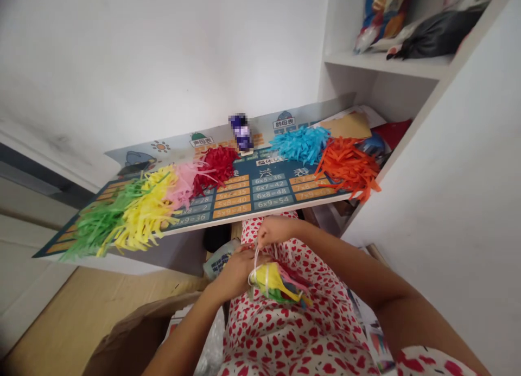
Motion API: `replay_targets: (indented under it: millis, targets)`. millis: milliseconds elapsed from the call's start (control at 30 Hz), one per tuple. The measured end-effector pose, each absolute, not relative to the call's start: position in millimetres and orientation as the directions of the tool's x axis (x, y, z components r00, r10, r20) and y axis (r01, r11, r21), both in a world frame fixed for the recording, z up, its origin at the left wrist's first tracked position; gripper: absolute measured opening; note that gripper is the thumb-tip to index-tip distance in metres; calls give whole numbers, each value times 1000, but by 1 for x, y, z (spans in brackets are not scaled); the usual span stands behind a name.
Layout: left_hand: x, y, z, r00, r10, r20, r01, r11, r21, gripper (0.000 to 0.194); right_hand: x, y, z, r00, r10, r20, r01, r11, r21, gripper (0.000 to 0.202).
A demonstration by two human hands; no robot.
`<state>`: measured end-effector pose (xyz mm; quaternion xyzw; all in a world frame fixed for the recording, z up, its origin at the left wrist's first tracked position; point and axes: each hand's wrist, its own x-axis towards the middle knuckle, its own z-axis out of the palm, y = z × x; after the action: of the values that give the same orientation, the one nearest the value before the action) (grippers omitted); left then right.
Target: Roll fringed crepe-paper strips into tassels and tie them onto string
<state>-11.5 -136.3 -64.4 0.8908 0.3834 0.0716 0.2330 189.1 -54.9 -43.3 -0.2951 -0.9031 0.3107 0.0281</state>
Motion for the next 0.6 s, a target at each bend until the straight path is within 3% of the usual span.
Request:
replay_targets:
  millis: [67,167,233,300,400,467,500,533,600]
  targets:
    - [-21,-135,-67,649,756,84,553,-545,630,34,199,-43,-49,-802,585,-120,534,613,-582,28]
    - [-43,-129,-75,333,929,161,592,-340,731,36,206,-64,-65,-741,664,-101,606,596,-527,39]
    - [-52,-125,-80,173,975,141,679,-221,700,38,203,-95,-71,-715,691,-107,645,593,-482,35]
    - [-53,-124,-81,116,989,94,749,-149,646,42,196,-124,-67,-764,632,-131,623,667,-409,24]
    - [-38,-127,-72,216,976,-4,826,-180,534,45,185,-132,-45,-869,476,-136,492,798,-349,17]
    - [-25,-133,-63,457,886,-74,799,-373,472,42,182,-109,-29,-887,449,-110,437,739,-513,18]
    - [-20,-135,-59,575,814,-86,739,-471,481,40,182,-93,-23,-897,419,-140,399,629,-668,17]
    - [-16,-138,-56,658,750,-70,667,-536,518,38,184,-77,-19,-903,398,-160,345,452,-823,15]
    - [-15,-139,-52,678,735,23,535,-515,670,35,187,-53,-21,-888,434,-150,310,326,-893,20]
